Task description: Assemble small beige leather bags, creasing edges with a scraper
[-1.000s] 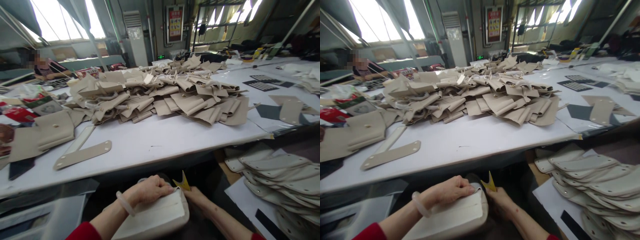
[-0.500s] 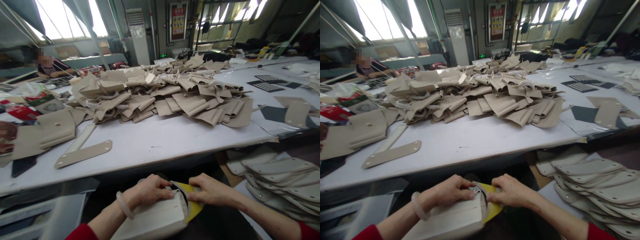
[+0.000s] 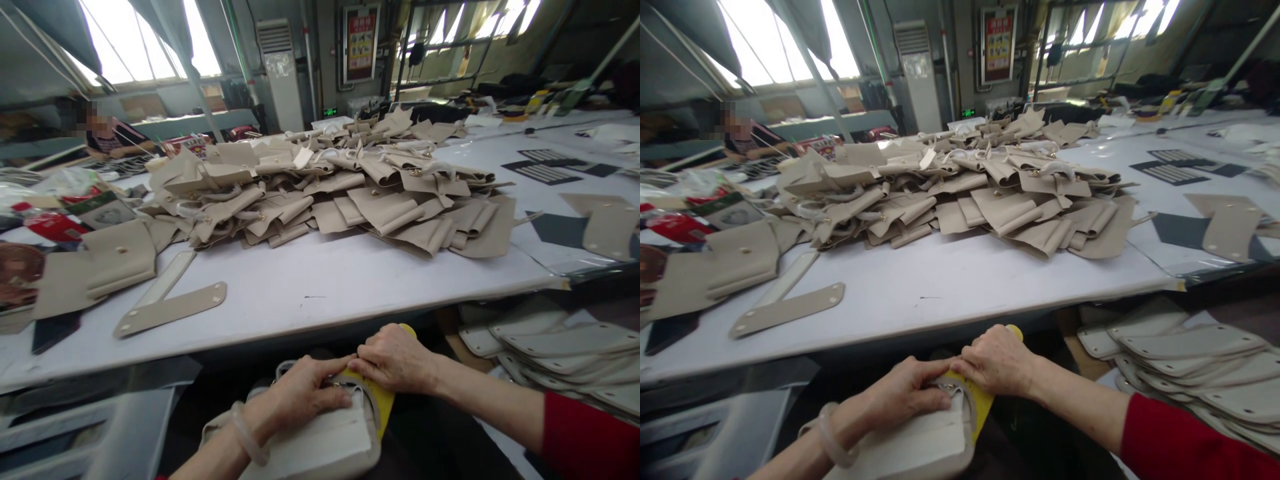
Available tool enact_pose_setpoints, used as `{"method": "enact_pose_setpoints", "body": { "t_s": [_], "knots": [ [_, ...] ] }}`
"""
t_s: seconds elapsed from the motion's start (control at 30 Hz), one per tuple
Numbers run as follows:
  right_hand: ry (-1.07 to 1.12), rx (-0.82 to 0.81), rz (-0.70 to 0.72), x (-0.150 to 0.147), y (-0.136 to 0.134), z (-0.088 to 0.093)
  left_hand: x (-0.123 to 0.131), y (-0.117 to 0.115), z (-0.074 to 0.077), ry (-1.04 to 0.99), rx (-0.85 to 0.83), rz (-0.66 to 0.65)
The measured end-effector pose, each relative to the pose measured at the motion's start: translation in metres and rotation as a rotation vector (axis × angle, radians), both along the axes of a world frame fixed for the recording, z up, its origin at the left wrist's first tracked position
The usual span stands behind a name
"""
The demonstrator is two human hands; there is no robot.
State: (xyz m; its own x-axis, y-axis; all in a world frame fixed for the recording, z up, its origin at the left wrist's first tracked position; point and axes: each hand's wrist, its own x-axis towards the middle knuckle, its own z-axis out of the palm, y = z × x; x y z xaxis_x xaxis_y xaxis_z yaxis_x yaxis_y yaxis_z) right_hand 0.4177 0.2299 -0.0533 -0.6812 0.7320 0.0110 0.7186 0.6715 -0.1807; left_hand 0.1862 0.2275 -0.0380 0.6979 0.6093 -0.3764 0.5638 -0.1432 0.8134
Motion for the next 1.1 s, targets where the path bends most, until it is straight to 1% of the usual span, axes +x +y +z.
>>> {"method": "enact_pose_setpoints", "body": {
  "t_s": [0.17, 0.37, 0.57, 0.67, 0.9, 1.1],
  "knots": [
    [-0.011, 0.010, 0.018, -0.001, 0.001, -0.002, 0.002, 0.001, 0.007, -0.012, 0.036, -0.020],
    [0.004, -0.004, 0.027, -0.002, 0.003, -0.008, 0.001, -0.001, 0.008, 0.039, 0.100, -0.043],
    [0.010, -0.003, 0.034, -0.002, 0.004, -0.007, 0.000, -0.003, 0.010, 0.111, 0.175, -0.081],
    [0.001, -0.007, 0.039, -0.002, 0.004, -0.006, -0.001, -0.004, 0.007, 0.125, 0.196, -0.087],
    [-0.017, -0.029, 0.051, -0.004, 0.006, -0.006, -0.004, -0.004, -0.003, 0.145, 0.246, -0.099],
    [-0.042, -0.039, 0.015, -0.006, 0.001, -0.006, -0.004, -0.006, -0.001, 0.125, 0.238, -0.113]
  ]
}}
